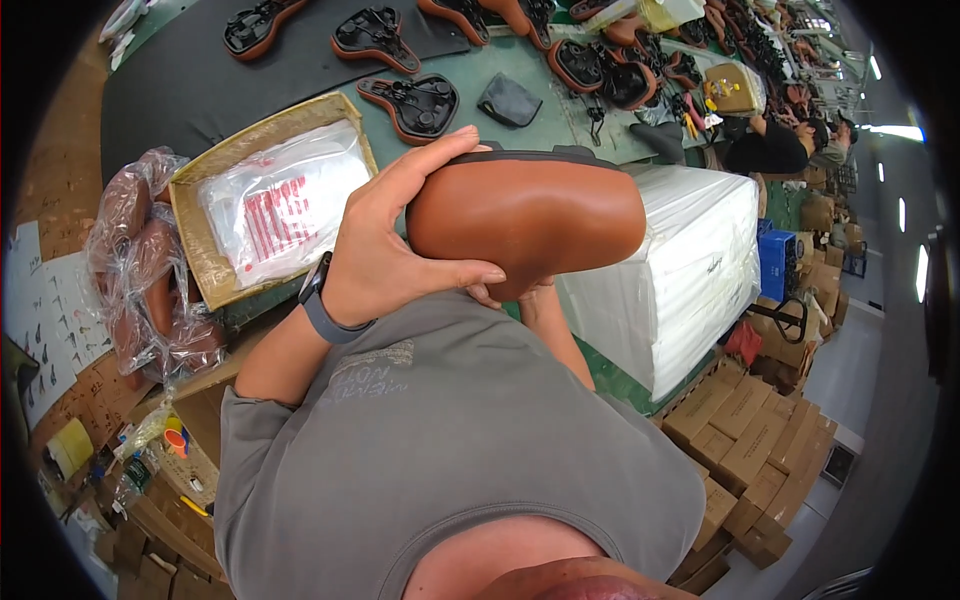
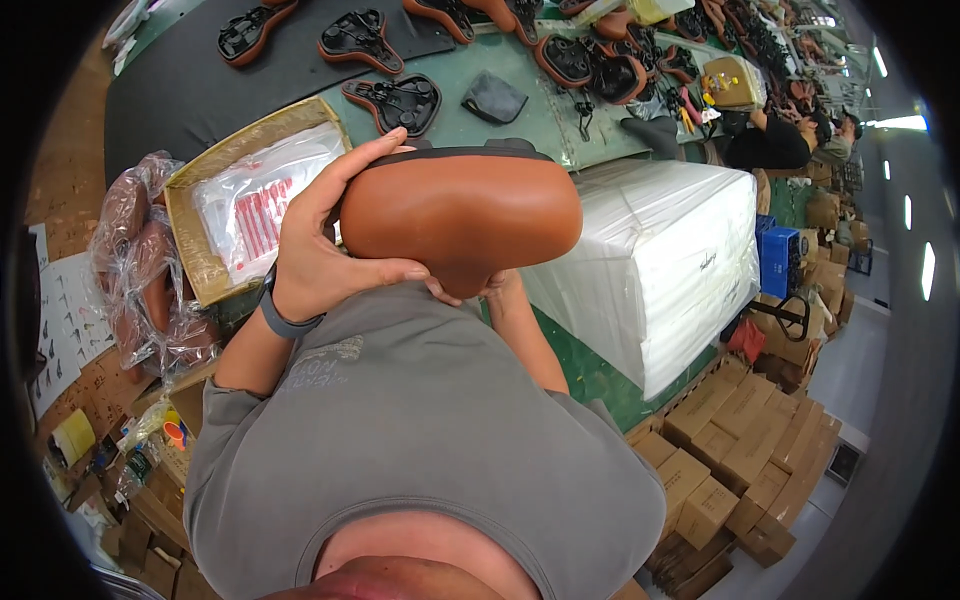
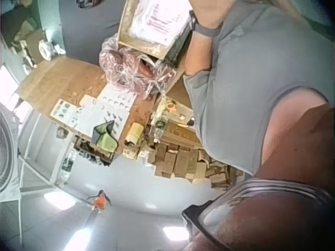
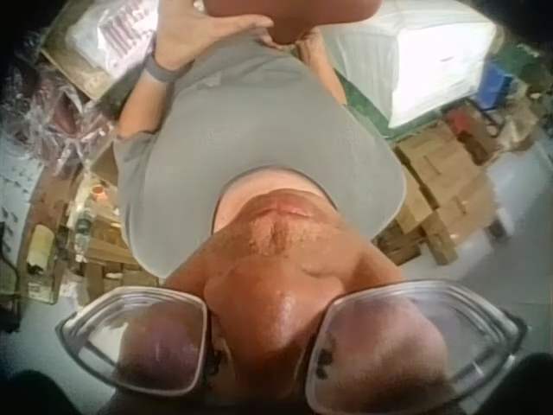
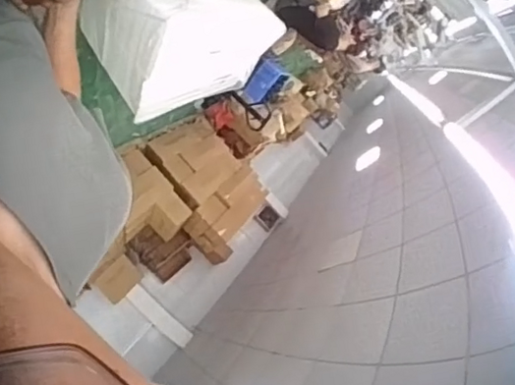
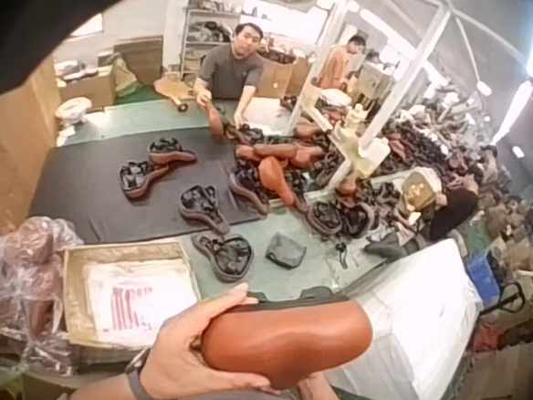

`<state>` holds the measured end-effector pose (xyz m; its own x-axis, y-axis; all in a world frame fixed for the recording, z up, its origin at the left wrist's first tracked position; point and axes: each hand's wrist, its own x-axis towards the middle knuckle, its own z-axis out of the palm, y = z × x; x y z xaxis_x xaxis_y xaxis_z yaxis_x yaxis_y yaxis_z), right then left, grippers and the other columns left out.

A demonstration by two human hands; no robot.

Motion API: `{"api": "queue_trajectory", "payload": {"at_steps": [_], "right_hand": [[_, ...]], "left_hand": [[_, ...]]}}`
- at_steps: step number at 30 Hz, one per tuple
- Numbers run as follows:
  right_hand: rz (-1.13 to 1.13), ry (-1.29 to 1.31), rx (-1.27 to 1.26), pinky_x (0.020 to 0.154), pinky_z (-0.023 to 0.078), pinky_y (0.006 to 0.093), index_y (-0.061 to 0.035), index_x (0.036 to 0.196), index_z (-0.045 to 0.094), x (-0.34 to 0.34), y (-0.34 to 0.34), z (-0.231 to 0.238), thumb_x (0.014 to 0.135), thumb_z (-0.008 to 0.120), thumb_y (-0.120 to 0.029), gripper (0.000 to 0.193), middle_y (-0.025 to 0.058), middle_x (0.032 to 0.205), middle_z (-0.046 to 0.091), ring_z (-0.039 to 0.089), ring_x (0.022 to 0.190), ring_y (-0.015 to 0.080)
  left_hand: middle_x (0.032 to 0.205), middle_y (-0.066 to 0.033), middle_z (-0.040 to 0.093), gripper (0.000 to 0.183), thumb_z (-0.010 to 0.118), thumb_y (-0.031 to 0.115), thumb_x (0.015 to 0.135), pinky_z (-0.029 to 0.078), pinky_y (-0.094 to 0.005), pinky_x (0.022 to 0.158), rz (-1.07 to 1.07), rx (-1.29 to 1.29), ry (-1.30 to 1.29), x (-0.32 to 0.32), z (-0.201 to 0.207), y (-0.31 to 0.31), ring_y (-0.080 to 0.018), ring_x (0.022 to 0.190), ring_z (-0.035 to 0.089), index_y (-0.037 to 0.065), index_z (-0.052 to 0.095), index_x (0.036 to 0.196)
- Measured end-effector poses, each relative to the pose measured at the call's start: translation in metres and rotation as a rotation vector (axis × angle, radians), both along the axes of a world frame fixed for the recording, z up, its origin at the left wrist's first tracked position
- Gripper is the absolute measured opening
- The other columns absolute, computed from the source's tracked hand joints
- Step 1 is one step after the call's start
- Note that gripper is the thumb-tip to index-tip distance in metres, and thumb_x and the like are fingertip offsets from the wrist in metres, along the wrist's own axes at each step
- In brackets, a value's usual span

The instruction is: The recorder is packing bicycle seats into plastic bags and then placing them into a cardboard box for shipping.

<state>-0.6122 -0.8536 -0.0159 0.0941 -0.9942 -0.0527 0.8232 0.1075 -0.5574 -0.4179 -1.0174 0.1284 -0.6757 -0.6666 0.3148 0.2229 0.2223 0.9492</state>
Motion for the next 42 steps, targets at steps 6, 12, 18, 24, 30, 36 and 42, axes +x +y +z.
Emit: {"api": "queue_trajectory", "payload": {"at_steps": [6,12,18,24,30,36,42], "right_hand": [[0.017,-0.047,0.143,0.060,0.058,0.0336,-0.0064,0.161,0.043,-0.082,-0.008,-0.028,0.078,0.088,-0.080,0.120,0.0176,0.126,0.070,0.072,0.086,0.0234],[0.184,0.032,0.261,0.081,0.061,0.0365,-0.0075,0.153,0.053,-0.160,-0.005,-0.122,0.089,0.092,-0.054,0.088,0.0152,0.128,0.071,0.073,0.099,0.0239],[1.088,1.040,0.439,0.064,0.065,0.0387,0.0028,0.099,0.080,-0.299,-0.074,-0.200,0.095,0.079,-0.017,0.021,0.0134,0.087,0.080,0.078,0.071,0.0227],[-0.346,1.788,0.455,0.076,0.065,0.0510,-0.0007,0.122,0.074,-0.420,-0.192,-0.257,0.094,0.080,-0.015,0.032,0.0219,0.108,0.081,0.081,0.094,0.0383],[0.207,1.664,0.831,0.107,0.056,0.0458,0.0042,0.142,0.064,-0.487,-0.278,-0.281,0.085,0.092,-0.033,0.073,0.0249,0.122,0.078,0.075,0.118,0.0403],[-0.261,0.441,0.488,0.100,0.058,0.0377,0.0061,0.138,0.067,-0.556,-0.237,-0.154,0.093,0.085,-0.011,0.052,0.0114,0.128,0.074,0.072,0.115,0.0219],[-1.198,0.631,0.233,0.103,0.060,0.0395,-0.0031,0.154,0.056,-0.731,-0.200,0.030,0.107,0.070,-0.011,0.049,0.0112,0.139,0.071,0.070,0.123,0.0221]], "left_hand": [[0.149,-0.0177,0.068,0.103,0.107,0.022,0.067,0.053,-0.0430,0.118,0.008,-0.085,-0.118,-0.092,-0.024,-0.017,-0.0337,0.138,0.067,0.001,0.060,0.156],[0.157,-0.0185,0.057,0.128,0.107,0.024,0.072,0.049,-0.0444,0.121,0.150,0.479,-0.264,-0.222,-0.213,-0.019,-0.0288,0.146,0.056,0.002,0.028,0.169],[0.157,-0.0224,0.058,0.111,0.103,0.025,0.079,0.052,-0.0453,0.118,0.105,0.374,-0.539,-0.238,-0.432,-0.047,-0.0318,0.143,0.060,-0.001,0.039,0.166],[0.158,-0.0270,0.057,0.094,0.090,0.026,0.097,0.048,-0.0466,0.122,0.339,0.598,-0.650,-0.268,-0.417,-0.039,-0.0352,0.145,0.058,-0.004,0.036,0.167],[0.154,-0.0293,0.057,0.077,0.085,0.023,0.096,0.042,-0.0500,0.123,0.494,-0.251,-0.840,-0.356,-0.336,-0.056,-0.0461,0.144,0.054,-0.006,0.050,0.158],[0.140,-0.0173,0.073,0.048,0.076,0.013,0.105,0.058,-0.0392,0.106,0.333,-0.054,-0.647,-0.487,-0.252,-0.143,-0.0265,0.130,0.071,-0.002,0.062,0.148],[0.124,-0.0178,0.078,0.047,0.082,0.014,0.099,0.060,-0.0400,0.096,0.056,-0.289,-0.320,-0.738,-0.168,-0.221,-0.0304,0.113,0.077,0.003,0.068,0.142]]}}
